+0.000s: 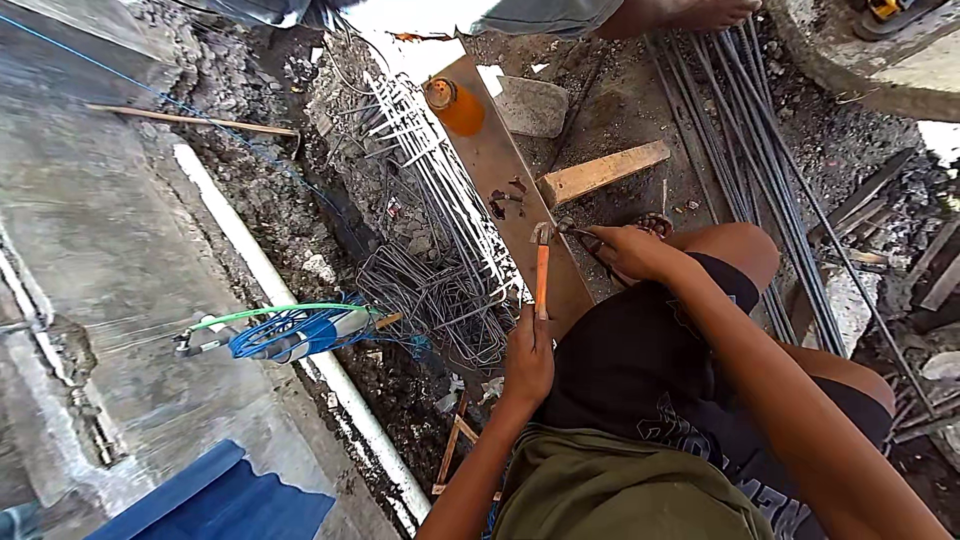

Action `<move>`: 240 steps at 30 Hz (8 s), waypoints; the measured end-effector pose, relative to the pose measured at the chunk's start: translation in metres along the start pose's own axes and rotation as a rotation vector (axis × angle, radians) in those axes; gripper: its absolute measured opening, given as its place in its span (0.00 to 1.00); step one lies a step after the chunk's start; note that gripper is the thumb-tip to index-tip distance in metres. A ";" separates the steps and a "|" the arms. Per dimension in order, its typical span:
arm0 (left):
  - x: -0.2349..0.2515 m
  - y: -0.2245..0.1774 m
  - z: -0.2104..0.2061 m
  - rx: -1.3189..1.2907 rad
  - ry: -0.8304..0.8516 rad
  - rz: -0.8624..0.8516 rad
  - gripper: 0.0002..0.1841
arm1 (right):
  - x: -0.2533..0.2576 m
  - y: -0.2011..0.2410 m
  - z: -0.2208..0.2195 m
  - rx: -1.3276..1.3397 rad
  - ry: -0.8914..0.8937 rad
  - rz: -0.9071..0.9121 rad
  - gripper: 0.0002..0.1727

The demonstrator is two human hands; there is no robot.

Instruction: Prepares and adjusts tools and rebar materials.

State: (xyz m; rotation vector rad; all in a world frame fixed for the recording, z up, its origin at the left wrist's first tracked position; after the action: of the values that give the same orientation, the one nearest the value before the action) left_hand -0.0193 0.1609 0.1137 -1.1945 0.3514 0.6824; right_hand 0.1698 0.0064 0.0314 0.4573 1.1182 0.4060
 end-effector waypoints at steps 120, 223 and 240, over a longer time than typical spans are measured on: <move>-0.015 0.020 0.006 0.612 -0.082 -0.326 0.19 | -0.039 0.015 -0.038 -0.290 -0.298 0.006 0.14; -0.004 0.030 -0.001 0.707 -0.104 -0.296 0.16 | -0.033 0.013 -0.040 -0.270 -0.303 -0.010 0.12; -0.015 0.023 0.005 0.604 -0.338 -0.556 0.16 | -0.031 0.013 -0.038 -0.249 -0.291 -0.029 0.13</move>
State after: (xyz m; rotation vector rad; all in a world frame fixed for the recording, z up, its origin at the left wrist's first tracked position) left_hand -0.0463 0.1654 0.1075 -0.5396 -0.0698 0.2462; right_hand 0.1214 0.0067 0.0481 0.2702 0.7799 0.4320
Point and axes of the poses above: each hand's wrist, its own x-axis towards the middle knuckle, its own z-axis out of the back of the hand, y = z × x, the point moved 1 cm from there along x, towards the middle knuckle, and after that the axes turned 8 degrees about -z, right-handed, at the moved point
